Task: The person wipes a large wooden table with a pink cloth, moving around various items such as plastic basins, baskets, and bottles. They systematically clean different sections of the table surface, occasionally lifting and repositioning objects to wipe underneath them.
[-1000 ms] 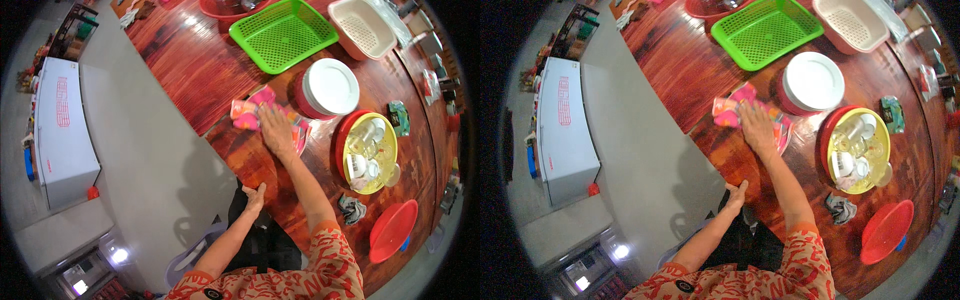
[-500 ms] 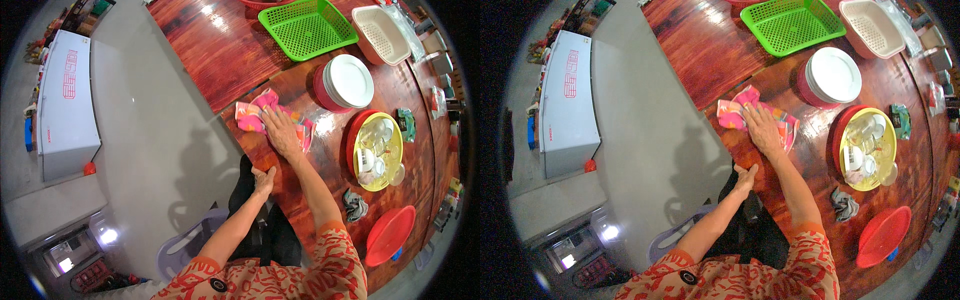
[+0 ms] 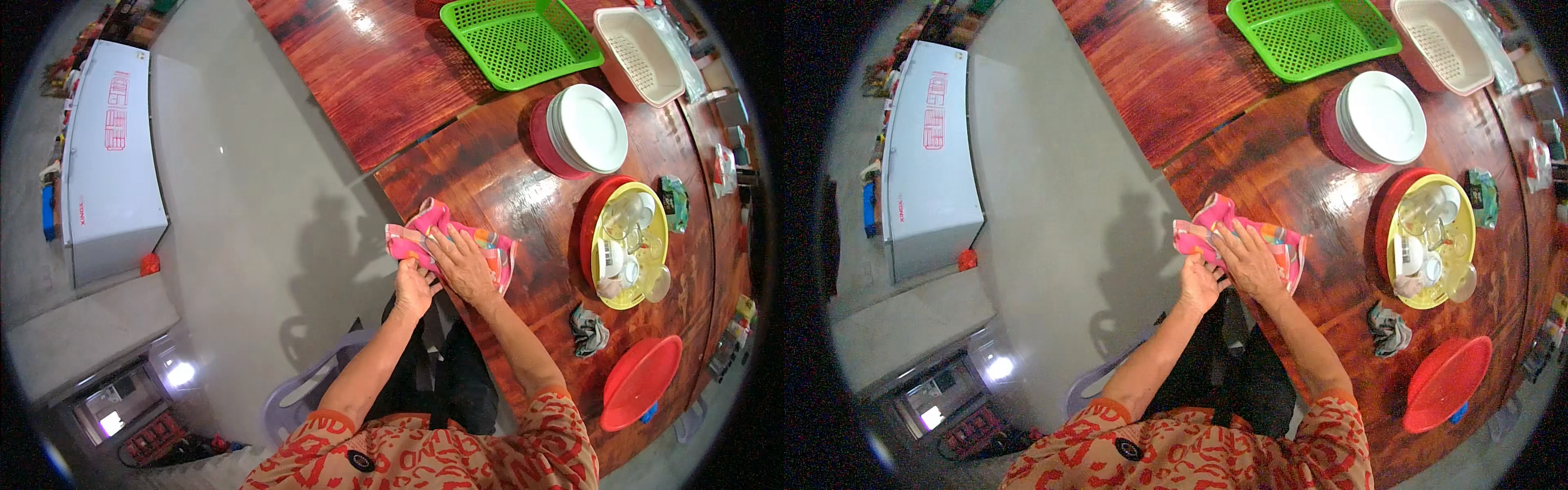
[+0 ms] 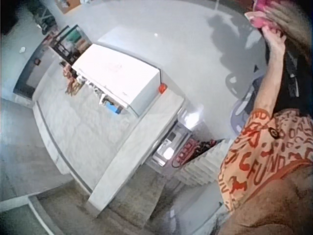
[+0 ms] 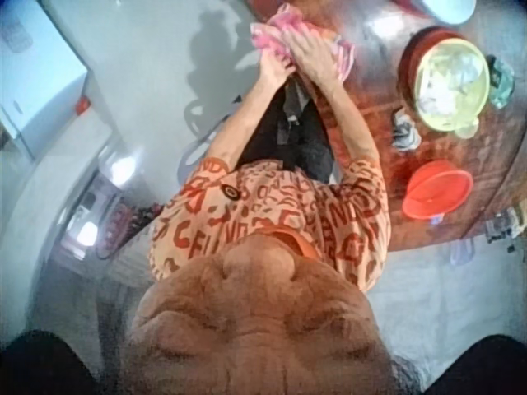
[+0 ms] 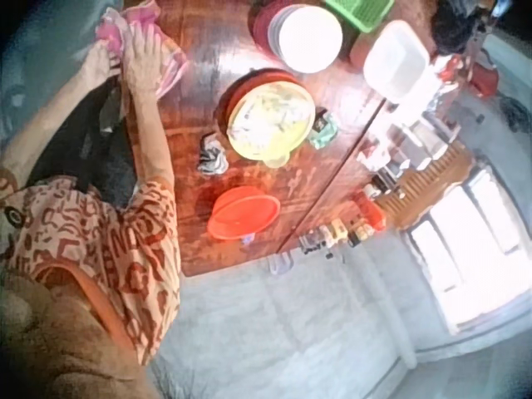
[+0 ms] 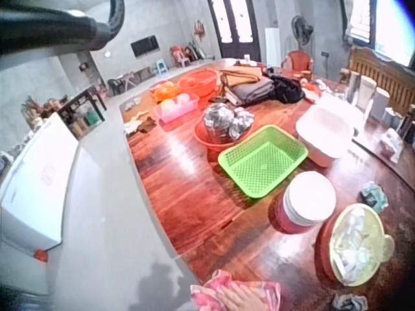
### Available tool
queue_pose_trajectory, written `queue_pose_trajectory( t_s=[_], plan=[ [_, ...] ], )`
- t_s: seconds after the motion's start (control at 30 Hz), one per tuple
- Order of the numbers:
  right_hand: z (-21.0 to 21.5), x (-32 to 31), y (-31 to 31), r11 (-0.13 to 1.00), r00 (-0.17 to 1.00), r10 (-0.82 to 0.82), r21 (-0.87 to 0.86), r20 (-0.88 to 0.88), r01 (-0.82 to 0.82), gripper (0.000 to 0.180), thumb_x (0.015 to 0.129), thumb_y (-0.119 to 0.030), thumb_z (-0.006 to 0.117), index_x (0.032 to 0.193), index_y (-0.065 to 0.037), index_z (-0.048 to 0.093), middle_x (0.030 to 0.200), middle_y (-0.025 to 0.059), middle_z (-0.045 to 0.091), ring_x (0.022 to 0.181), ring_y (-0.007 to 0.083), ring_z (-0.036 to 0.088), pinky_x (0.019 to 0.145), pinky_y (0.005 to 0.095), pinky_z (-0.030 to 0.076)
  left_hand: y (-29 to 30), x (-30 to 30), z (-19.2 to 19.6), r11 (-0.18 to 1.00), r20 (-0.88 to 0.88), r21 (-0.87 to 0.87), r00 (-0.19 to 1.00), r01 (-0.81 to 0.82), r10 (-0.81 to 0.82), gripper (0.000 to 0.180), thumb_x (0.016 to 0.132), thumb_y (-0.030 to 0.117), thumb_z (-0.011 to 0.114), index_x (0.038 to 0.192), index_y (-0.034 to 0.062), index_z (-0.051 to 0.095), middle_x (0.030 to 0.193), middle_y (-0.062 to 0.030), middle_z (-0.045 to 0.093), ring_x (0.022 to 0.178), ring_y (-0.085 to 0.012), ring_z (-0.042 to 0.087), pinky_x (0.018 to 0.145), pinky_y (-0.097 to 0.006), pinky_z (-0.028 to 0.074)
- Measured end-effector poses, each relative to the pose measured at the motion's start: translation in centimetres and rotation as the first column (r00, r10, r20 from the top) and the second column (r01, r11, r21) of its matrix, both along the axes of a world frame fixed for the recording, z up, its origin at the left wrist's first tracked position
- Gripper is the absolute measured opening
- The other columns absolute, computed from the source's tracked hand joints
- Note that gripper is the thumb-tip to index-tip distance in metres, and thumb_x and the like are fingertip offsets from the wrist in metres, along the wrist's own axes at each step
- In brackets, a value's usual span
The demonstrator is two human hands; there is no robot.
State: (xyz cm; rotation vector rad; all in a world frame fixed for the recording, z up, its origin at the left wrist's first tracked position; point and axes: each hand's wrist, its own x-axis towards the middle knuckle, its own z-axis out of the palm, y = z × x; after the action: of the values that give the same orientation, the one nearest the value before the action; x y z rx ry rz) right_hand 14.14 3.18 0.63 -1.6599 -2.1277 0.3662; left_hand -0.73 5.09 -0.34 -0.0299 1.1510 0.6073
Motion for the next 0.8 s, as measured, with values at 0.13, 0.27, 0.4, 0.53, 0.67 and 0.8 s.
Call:
queue_pose_trajectory(
  t_s=[0.13, 0.27, 0.4, 0.53, 0.67, 0.8],
  plan=[
    [-0.4, -0.5, 4.5, 0.998, 0.999, -0.004, 0.066, 0.048, 0.001, 0.048, 0.087, -0.019, 0.053, 0.134, -0.012, 0.054, 0.147, 0.0069, 0.045, 0.136, 0.0308, 0.040, 0.110, 0.0461, 0.035, 2.3, 0.3, 0.9, 0.998, -0.109, -0.006, 0.992, 0.063, -0.063, 0.059, 0.093, 0.061, 0.040, 0.132, 0.0177, 0.048, 0.130, -0.0035, 0.051, 0.119, -0.0261, 0.049, 0.095, -0.052, 0.039],
    [0.4, -0.5, 9.6, 0.997, 0.999, 0.016, 0.081, 0.029, -0.019, 0.047, 0.087, -0.020, 0.053, 0.134, -0.011, 0.054, 0.147, 0.0067, 0.045, 0.136, 0.0304, 0.041, 0.111, 0.0445, 0.034, 5.0, -0.5, 0.7, 0.979, -0.178, 0.080, 0.969, 0.189, -0.173, 0.061, 0.092, 0.062, 0.046, 0.131, 0.0152, 0.049, 0.126, -0.0042, 0.054, 0.115, -0.0224, 0.052, 0.094, -0.045, 0.041],
    [0.2, -1.0, 14.4, 0.995, 0.999, 0.008, 0.103, 0.046, -0.013, 0.051, 0.085, -0.018, 0.060, 0.135, -0.010, 0.052, 0.149, 0.0060, 0.043, 0.137, 0.0309, 0.039, 0.111, 0.0442, 0.034, 6.6, -1.1, 1.0, 0.904, -0.315, 0.196, 0.897, 0.380, -0.309, 0.052, 0.092, 0.049, 0.059, 0.128, 0.0113, 0.051, 0.116, -0.0036, 0.059, 0.103, -0.0172, 0.058, 0.083, -0.037, 0.049],
    [-0.7, -0.6, 18.3, 0.984, 0.999, -0.035, 0.174, 0.023, 0.031, 0.046, 0.087, -0.017, 0.056, 0.133, -0.010, 0.055, 0.143, 0.0084, 0.050, 0.132, 0.0324, 0.045, 0.109, 0.0456, 0.037, 8.2, -2.0, 0.6, 0.868, -0.344, 0.162, 0.852, 0.469, -0.395, 0.028, 0.093, 0.026, 0.063, 0.116, 0.0116, 0.055, 0.103, 0.0005, 0.057, 0.092, -0.0130, 0.059, 0.066, -0.030, 0.051],
    [-1.2, 1.8, 21.5, 0.939, 0.957, -0.284, 0.220, 0.062, 0.264, 0.043, 0.089, -0.018, 0.063, 0.131, -0.010, 0.057, 0.142, 0.0085, 0.051, 0.130, 0.0336, 0.048, 0.108, 0.0488, 0.038, 9.1, -1.7, 1.5, 0.822, -0.404, 0.126, 0.785, 0.555, -0.469, 0.018, 0.092, 0.020, 0.062, 0.106, 0.0119, 0.054, 0.097, 0.0013, 0.054, 0.087, -0.0120, 0.057, 0.062, -0.028, 0.051],
    [-0.7, 4.9, 24.3, 0.807, 0.807, -0.569, 0.297, 0.158, 0.511, 0.042, 0.091, -0.021, 0.057, 0.131, -0.010, 0.056, 0.138, 0.0091, 0.055, 0.126, 0.0348, 0.050, 0.106, 0.0503, 0.037, 9.1, -1.6, 1.6, 0.803, -0.448, 0.126, 0.756, 0.583, -0.478, 0.016, 0.093, 0.018, 0.061, 0.101, 0.0090, 0.051, 0.095, -0.0023, 0.055, 0.083, -0.0142, 0.057, 0.059, -0.030, 0.054]
  ],
)
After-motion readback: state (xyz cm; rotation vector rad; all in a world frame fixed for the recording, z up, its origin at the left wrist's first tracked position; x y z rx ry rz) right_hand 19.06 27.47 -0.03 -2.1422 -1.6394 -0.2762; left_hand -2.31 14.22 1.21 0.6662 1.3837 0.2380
